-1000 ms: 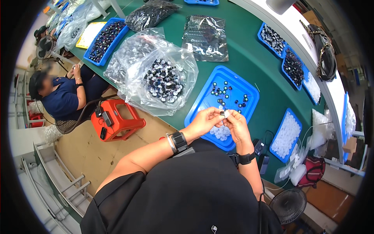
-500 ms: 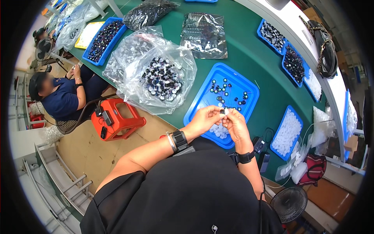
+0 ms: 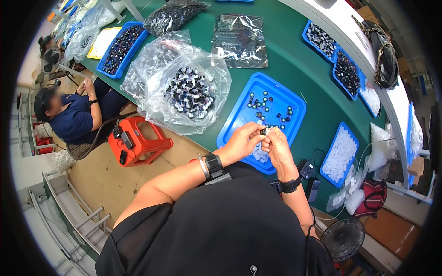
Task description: The person sits at a green workbench and repeatedly picks up small white plastic caps and dark cylindrical components from blue trays. They insert the dark components into the white caps by hand and place the assembled units back into the tray.
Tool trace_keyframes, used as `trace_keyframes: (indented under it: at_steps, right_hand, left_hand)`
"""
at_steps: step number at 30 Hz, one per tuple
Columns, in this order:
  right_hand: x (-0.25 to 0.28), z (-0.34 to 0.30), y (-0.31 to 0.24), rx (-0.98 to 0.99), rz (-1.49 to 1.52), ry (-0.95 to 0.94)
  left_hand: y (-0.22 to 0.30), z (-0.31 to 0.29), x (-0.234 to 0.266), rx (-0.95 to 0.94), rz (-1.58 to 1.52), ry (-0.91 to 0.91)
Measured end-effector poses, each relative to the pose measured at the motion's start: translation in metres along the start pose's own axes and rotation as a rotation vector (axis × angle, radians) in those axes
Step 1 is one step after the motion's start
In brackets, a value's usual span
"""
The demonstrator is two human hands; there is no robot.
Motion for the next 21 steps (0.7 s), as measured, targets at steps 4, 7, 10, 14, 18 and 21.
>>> trace_keyframes:
  at_steps: [4,7,10,14,18,21]
  right_hand:
    - [0.001,-0.001,-0.006,0.022,-0.065,-0.021]
    - [-0.004,-0.006,-0.01,0.008,0.022,0.017]
    - [-0.003,-0.007,-0.012,0.076,0.008,-0.03]
    - [-0.014,-0.015,-0.035,0.348,-0.357,-0.005]
    - [-0.021,-0.017,-0.041,0.489,-0.643,-0.017]
    - [-0.032,-0.025,-0.053,0.601,-0.816,0.022]
  left_hand:
    - [-0.031,-0.001,-0.014,0.252,-0.507,-0.021]
    - [-0.041,-0.006,-0.015,0.404,-0.806,0.005]
    - [-0.036,-0.009,-0.016,0.507,-1.021,-0.029]
    - [-0.041,-0.014,-0.023,0.557,-1.099,-0.109]
    - [-0.038,-0.019,-0.033,0.63,-1.154,-0.15]
    - [-0.043,-0.024,-0.039,0.715,-1.211,-0.154]
Point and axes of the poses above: each hand's wrist, its own z-axis towards the middle knuckle, its own x-axis out of the back of the hand, y = z × x, the point moved 10 cm from there along z, towards the middle knuckle
